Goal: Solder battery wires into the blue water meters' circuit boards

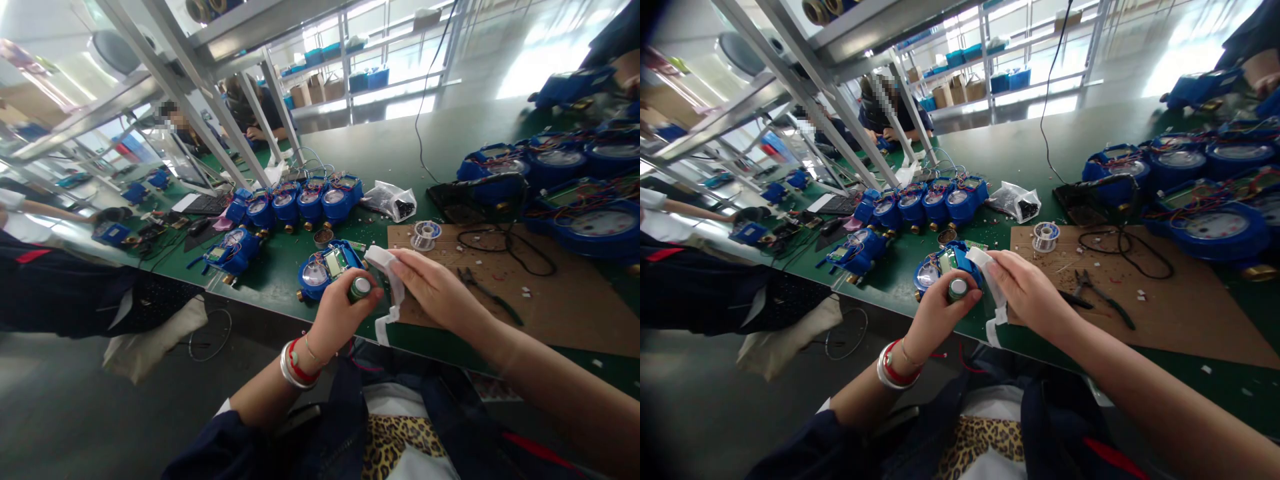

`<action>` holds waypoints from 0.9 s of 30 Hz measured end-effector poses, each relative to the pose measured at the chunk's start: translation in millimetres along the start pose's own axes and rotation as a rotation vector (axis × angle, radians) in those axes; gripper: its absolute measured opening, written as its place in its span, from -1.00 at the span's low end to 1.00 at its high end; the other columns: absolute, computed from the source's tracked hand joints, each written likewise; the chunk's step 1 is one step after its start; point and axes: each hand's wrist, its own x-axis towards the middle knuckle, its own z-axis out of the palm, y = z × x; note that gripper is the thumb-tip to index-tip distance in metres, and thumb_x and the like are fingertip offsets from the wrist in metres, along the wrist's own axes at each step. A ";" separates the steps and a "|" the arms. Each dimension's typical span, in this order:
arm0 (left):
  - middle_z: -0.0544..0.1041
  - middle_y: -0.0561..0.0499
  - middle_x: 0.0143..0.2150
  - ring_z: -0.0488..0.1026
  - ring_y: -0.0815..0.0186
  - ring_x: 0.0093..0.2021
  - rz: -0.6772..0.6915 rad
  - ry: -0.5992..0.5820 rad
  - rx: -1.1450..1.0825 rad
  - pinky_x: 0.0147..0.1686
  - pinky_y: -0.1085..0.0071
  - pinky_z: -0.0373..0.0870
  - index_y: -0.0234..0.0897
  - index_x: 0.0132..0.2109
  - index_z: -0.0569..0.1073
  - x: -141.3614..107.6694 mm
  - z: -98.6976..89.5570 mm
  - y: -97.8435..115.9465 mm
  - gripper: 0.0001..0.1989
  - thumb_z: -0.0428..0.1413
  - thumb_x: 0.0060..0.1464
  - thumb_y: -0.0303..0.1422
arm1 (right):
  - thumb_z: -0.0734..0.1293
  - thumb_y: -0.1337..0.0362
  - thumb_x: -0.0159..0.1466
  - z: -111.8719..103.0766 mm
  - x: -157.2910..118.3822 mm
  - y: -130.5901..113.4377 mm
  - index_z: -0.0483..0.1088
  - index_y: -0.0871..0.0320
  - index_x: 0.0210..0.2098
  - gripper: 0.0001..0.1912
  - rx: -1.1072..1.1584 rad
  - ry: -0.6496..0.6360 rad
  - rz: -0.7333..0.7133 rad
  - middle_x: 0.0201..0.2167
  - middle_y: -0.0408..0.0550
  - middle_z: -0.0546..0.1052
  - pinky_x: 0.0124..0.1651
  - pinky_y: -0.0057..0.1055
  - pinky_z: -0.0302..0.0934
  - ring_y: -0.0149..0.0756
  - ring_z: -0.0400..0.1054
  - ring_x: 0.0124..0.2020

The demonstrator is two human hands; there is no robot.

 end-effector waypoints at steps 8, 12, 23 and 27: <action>0.39 -0.05 -0.19 0.32 0.25 -0.15 0.239 0.030 0.447 -0.10 0.32 0.27 -0.27 -0.15 0.28 3.8 -6.9 -19.5 -0.89 -0.02 0.15 -0.49 | 0.13 0.24 0.38 -21.1 1.0 -9.1 0.38 0.17 -0.19 -0.77 -0.153 -0.252 -0.107 -0.27 -0.02 0.48 -0.19 -0.37 0.23 -0.26 0.35 -0.23; 0.38 -0.10 -0.14 0.30 0.21 -0.08 0.334 0.043 0.617 -0.03 0.23 0.28 -0.28 -0.11 0.25 1.9 -3.1 -22.8 -0.82 -0.07 0.14 -0.56 | 0.15 0.31 0.37 -16.8 0.8 -10.2 0.38 0.20 -0.16 -0.80 -0.224 -0.267 -0.150 -0.25 0.00 0.46 -0.11 -0.33 0.20 -0.25 0.30 -0.16; 0.39 -0.13 -0.12 0.29 0.17 -0.04 0.343 -0.001 0.774 0.00 0.17 0.29 -0.30 -0.08 0.25 -0.7 2.2 -21.6 -0.79 -0.12 0.16 -0.57 | 0.15 0.33 0.36 -19.2 -2.1 -22.3 0.37 0.19 -0.27 -0.82 -0.345 -0.279 -0.276 -0.30 0.02 0.44 -0.10 -0.24 0.20 -0.19 0.27 -0.18; 0.38 -0.12 -0.11 0.28 0.19 -0.05 0.356 -0.008 0.744 0.01 0.20 0.29 -0.30 -0.07 0.24 -3.0 2.7 -19.8 -0.77 -0.10 0.13 -0.58 | 0.17 0.36 0.34 -19.0 -2.8 -23.6 0.39 0.19 -0.26 -0.83 -0.417 -0.270 -0.271 -0.29 0.01 0.46 -0.06 -0.21 0.19 -0.18 0.28 -0.18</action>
